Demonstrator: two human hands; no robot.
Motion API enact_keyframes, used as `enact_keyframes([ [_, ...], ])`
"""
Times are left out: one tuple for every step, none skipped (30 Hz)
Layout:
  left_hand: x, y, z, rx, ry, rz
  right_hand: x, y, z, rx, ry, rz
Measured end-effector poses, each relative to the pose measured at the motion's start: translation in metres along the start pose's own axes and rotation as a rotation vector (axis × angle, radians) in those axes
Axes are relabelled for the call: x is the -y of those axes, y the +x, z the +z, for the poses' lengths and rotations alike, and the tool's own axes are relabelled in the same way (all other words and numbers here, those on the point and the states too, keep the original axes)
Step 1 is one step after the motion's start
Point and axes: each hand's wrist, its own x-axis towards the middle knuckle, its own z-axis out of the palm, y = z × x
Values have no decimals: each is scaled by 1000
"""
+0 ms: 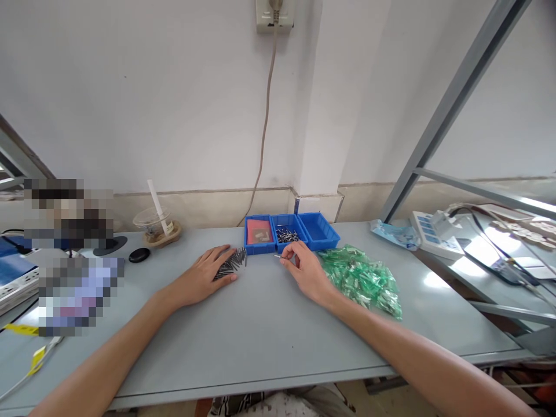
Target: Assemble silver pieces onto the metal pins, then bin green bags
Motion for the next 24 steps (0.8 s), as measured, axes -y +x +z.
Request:
enact_keyframes([
  [0, 0, 0, -5, 0, 4, 0, 0, 0, 4, -9, -3],
  [1, 0, 1, -7, 1, 7, 0, 0, 0, 9, -8, -5],
  [1, 0, 1, -6, 0, 7, 0, 0, 0, 17, 5, -2],
  [1, 0, 1, -3, -1, 4, -1, 0, 0, 31, 32, 8],
  [1, 0, 1, 3, -2, 0, -1, -1, 1, 53, 71, 26],
  [1, 0, 1, 5, -2, -3, -1, -1, 1, 82, 119, 52],
  [1, 0, 1, 6, -1, -3, -1, -1, 2, 118, 171, 80],
  [1, 1, 1, 4, 0, -2, -1, -1, 2, 155, 222, 106],
  [1, 1, 1, 0, 0, -1, 0, -1, 3, 196, 272, 126],
  [1, 1, 1, -3, 0, -1, 1, -1, 3, 236, 321, 140],
  [0, 1, 0, -3, -1, -2, 2, -1, 4, 273, 371, 153],
  [0, 1, 0, 1, -3, -6, 3, -1, 4, 305, 421, 167],
  [-1, 0, 0, 5, -5, -11, 4, -1, 4, 333, 469, 183],
  [-1, 0, -1, 10, -8, -17, 5, -1, 4, 353, 513, 202],
  [-1, 0, -1, 15, -11, -21, 6, -1, 4, 366, 552, 220],
  [-2, 0, -1, 19, -13, -25, 7, -1, 3, 372, 588, 237],
  [-2, 0, -1, 21, -15, -28, 8, -1, 2, 378, 623, 254],
  [-2, 0, -1, 23, -15, -31, 9, -1, 1, 380, 656, 269],
  [-2, 0, -1, 26, -15, -33, 9, -1, 1, 380, 684, 282],
  [-2, 0, -1, 29, -15, -36, 9, -1, 0, 377, 704, 290],
  [-2, 0, -1, 31, -15, -39, 8, 0, 0, 371, 712, 293],
  [-1, 0, -1, 32, -15, -41, 7, 0, 1, 361, 703, 287],
  [-1, 0, -1, 31, -16, -40, 6, 0, 1, 348, 677, 273],
  [-1, 0, -1, 29, -16, -37, 4, 0, 2, 331, 639, 252],
])
